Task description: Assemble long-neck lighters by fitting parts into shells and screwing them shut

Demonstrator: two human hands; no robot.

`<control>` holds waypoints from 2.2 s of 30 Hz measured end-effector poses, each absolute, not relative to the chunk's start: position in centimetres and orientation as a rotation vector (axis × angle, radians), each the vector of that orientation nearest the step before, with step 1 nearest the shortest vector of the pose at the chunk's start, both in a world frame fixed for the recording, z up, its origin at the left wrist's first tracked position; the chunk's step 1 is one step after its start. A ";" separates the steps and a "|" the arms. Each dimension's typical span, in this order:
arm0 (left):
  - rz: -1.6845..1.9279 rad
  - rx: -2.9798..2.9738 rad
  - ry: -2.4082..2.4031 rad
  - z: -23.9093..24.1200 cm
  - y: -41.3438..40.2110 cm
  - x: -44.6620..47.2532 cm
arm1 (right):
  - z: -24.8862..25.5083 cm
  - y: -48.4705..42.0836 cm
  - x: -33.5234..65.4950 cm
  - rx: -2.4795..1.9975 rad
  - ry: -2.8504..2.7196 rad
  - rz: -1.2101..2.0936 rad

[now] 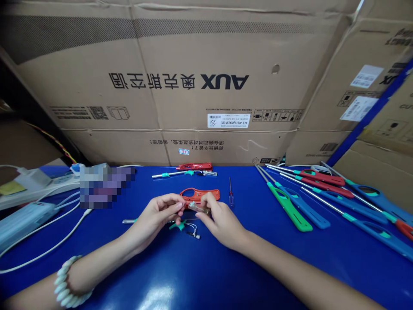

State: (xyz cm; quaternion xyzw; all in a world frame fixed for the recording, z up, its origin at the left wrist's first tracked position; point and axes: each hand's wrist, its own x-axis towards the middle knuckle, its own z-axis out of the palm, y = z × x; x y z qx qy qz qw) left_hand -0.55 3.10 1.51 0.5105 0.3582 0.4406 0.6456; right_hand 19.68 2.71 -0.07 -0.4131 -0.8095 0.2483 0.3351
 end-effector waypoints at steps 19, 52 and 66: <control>1.062 1.220 0.856 1.7 2.7 -0.5 | -1.5 2.5 19.1 -0.866 -2.282 -0.023; 0.845 1.473 0.825 1.0 3.6 -0.9 | -1.3 2.5 19.1 -0.843 -2.295 -0.101; 0.708 2.054 0.901 3.0 2.8 -1.4 | -1.3 2.4 19.2 -0.844 -2.282 -0.132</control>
